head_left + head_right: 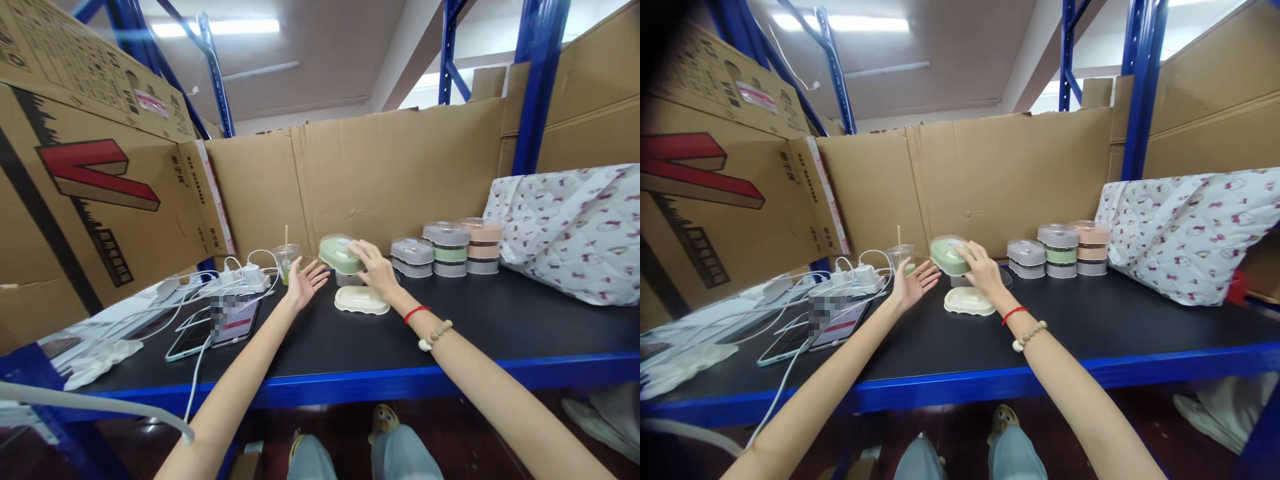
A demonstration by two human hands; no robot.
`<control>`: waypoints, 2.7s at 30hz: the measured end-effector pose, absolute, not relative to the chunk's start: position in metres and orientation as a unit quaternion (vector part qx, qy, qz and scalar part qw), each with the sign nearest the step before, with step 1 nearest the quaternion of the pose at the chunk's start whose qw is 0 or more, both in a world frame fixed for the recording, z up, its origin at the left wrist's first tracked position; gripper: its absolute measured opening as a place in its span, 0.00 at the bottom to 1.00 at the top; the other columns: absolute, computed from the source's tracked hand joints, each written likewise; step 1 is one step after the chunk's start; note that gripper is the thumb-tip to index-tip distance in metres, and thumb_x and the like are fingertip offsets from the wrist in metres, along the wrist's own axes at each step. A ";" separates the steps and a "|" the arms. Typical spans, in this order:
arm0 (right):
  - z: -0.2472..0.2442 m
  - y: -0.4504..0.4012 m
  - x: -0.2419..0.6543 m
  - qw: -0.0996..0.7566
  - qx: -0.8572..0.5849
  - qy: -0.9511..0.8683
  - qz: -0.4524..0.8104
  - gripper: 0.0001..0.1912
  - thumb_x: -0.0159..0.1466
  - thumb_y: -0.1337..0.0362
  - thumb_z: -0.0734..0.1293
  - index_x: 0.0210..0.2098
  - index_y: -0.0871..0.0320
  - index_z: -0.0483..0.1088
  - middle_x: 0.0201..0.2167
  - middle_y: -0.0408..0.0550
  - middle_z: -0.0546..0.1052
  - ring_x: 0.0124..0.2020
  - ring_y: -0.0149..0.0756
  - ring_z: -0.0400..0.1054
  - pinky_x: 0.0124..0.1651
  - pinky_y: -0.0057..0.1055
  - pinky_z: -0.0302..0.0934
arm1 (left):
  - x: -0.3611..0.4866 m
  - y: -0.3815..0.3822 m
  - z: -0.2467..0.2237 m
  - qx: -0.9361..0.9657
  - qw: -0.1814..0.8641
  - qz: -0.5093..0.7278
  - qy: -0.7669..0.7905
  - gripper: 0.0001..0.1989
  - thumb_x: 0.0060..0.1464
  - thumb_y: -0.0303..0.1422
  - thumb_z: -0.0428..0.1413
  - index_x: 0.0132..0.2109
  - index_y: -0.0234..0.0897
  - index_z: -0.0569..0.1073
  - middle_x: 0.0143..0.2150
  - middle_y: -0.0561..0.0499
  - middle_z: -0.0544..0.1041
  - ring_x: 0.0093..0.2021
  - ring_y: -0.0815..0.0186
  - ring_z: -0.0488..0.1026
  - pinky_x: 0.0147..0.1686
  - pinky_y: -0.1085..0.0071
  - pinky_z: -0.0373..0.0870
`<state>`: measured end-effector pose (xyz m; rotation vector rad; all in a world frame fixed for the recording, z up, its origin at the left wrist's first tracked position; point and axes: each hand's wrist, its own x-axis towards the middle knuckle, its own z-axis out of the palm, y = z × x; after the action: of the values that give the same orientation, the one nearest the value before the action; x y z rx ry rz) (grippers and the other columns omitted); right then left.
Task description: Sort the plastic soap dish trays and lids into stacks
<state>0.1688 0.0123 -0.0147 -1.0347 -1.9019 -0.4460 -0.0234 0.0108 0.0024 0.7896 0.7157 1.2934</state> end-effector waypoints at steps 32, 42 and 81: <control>-0.019 0.015 0.173 0.370 -0.570 -0.723 -0.124 0.19 0.60 0.67 0.59 0.50 0.59 0.68 0.50 0.56 0.68 0.54 0.46 0.59 0.57 0.45 0.49 | -0.010 0.012 -0.024 0.872 0.084 0.167 0.454 0.18 0.51 0.29 0.49 0.50 0.39 0.71 0.53 0.46 0.70 0.54 0.60 0.64 0.55 0.63 0.58; -0.031 0.026 0.171 0.256 -0.548 -0.796 -0.005 0.20 0.58 0.62 0.65 0.51 0.58 0.70 0.48 0.56 0.72 0.52 0.47 0.64 0.52 0.42 0.58 | -0.020 0.007 -0.011 0.712 0.039 0.201 0.672 0.16 0.51 0.37 0.52 0.42 0.29 0.74 0.50 0.35 0.71 0.54 0.50 0.65 0.52 0.60 0.59; -0.038 0.027 0.160 0.327 -0.561 -0.760 -0.018 0.06 0.51 0.66 0.72 0.30 0.54 0.74 0.34 0.48 0.76 0.39 0.43 0.71 0.36 0.32 0.63 | -0.031 0.030 -0.022 0.421 0.428 0.532 0.597 0.06 0.45 0.23 0.51 0.31 0.32 0.71 0.18 0.52 0.68 0.22 0.67 0.70 0.24 0.72 0.70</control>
<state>0.1598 0.0272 -0.0375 -1.4706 -1.9910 -0.0463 -0.0313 0.0300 -0.0225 1.0509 1.4895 1.3295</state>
